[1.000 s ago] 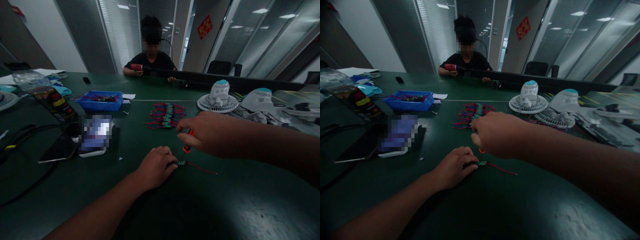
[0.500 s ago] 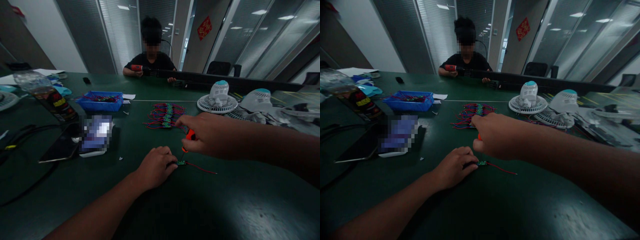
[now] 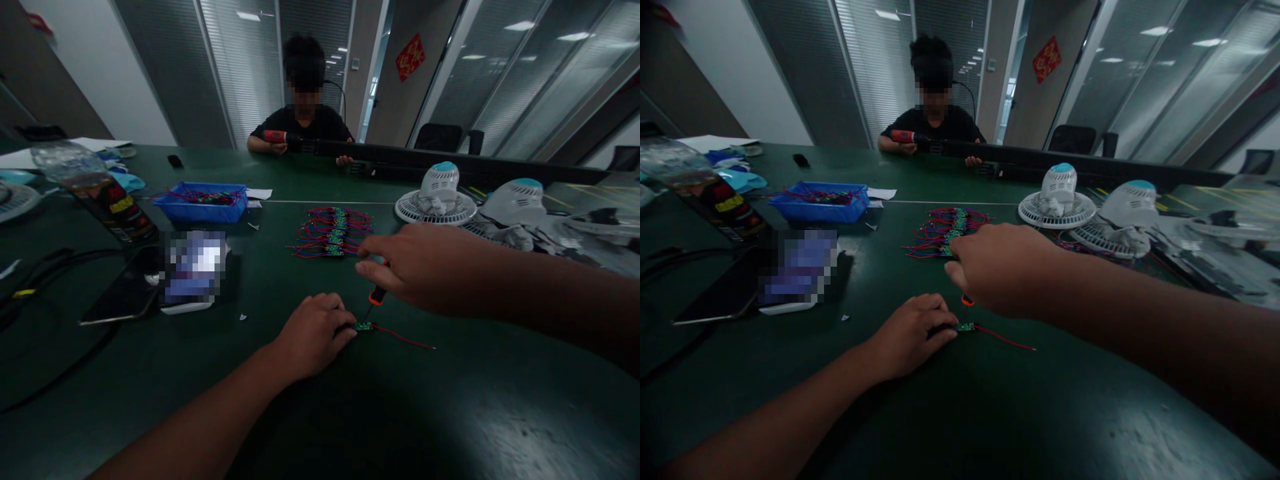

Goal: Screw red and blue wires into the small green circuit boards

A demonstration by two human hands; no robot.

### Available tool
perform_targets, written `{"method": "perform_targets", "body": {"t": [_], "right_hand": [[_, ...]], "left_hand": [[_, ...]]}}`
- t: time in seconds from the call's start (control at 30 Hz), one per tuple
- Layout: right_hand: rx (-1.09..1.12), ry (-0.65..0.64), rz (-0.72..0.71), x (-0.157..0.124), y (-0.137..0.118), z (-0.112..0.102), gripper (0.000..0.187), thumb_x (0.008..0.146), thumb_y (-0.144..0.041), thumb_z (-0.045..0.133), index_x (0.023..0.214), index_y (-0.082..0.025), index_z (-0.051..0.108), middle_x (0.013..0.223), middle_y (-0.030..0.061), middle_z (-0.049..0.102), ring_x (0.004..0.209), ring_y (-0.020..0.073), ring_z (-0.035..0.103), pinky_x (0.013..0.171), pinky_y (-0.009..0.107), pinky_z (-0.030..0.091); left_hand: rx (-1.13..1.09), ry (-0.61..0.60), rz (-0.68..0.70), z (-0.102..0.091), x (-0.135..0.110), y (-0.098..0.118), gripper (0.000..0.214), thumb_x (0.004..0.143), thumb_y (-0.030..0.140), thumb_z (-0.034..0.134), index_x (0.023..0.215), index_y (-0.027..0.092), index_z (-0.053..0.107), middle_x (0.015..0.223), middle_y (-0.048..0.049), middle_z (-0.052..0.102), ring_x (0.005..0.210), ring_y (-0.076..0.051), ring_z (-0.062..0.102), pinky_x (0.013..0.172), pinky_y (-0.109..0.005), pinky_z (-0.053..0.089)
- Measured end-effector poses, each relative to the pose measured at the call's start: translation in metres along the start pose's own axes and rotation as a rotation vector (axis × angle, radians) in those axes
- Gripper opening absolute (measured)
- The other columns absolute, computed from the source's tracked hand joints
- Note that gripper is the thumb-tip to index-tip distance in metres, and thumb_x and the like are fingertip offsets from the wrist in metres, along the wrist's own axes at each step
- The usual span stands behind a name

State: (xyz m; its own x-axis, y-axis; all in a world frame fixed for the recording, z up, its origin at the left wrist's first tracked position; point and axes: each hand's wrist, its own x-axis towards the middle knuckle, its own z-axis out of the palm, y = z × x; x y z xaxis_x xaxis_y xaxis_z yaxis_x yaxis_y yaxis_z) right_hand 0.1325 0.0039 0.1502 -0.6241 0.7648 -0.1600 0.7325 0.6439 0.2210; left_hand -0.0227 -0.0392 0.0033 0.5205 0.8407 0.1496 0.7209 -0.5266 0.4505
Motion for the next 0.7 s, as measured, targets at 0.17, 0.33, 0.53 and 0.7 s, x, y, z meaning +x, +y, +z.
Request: {"method": "perform_targets", "body": {"t": [0.17,0.33,0.53,0.7], "right_hand": [[0.056,0.017,-0.029,-0.0003,0.0011,0.0002,0.045,0.089,-0.041,0.038,0.121,-0.015,0.058,0.080,0.0106,0.069,0.067,0.0233,0.063,0.057,0.032,0.038],[0.082,0.025,-0.045,-0.0029,0.0022,-0.0013,0.045,0.086,-0.041,0.044,0.121,-0.015,0.055,0.078,0.0095,0.068,0.066,0.0234,0.062,0.055,0.031,0.039],[0.114,-0.005,-0.039,-0.0040,0.0008,-0.0033,0.043,0.084,-0.038,0.048,0.119,-0.014,0.055,0.082,0.0100,0.068,0.070,0.0231,0.062,0.058,0.031,0.040],[0.153,-0.027,-0.037,-0.0051,-0.0008,-0.0041,0.045,0.082,-0.038,0.052,0.118,-0.013,0.055,0.085,0.0103,0.069,0.071,0.0223,0.062,0.058,0.030,0.040]], "left_hand": [[0.005,-0.010,0.004,-0.0002,-0.0004,-0.0005,0.021,0.089,0.030,0.055,0.102,0.022,0.069,0.097,-0.0041,0.061,0.090,-0.019,0.056,0.081,-0.034,0.044],[0.000,0.001,0.005,0.0007,0.0001,-0.0004,0.020,0.088,0.030,0.056,0.101,0.023,0.069,0.096,-0.0034,0.062,0.089,-0.019,0.056,0.081,-0.033,0.044],[-0.004,0.009,0.008,0.0029,0.0002,-0.0020,0.020,0.088,0.030,0.055,0.101,0.022,0.069,0.095,-0.0033,0.062,0.090,-0.018,0.056,0.081,-0.032,0.044],[-0.006,0.005,0.006,0.0020,0.0001,-0.0009,0.020,0.088,0.030,0.056,0.101,0.022,0.069,0.094,-0.0032,0.062,0.090,-0.018,0.056,0.081,-0.032,0.043]]}}
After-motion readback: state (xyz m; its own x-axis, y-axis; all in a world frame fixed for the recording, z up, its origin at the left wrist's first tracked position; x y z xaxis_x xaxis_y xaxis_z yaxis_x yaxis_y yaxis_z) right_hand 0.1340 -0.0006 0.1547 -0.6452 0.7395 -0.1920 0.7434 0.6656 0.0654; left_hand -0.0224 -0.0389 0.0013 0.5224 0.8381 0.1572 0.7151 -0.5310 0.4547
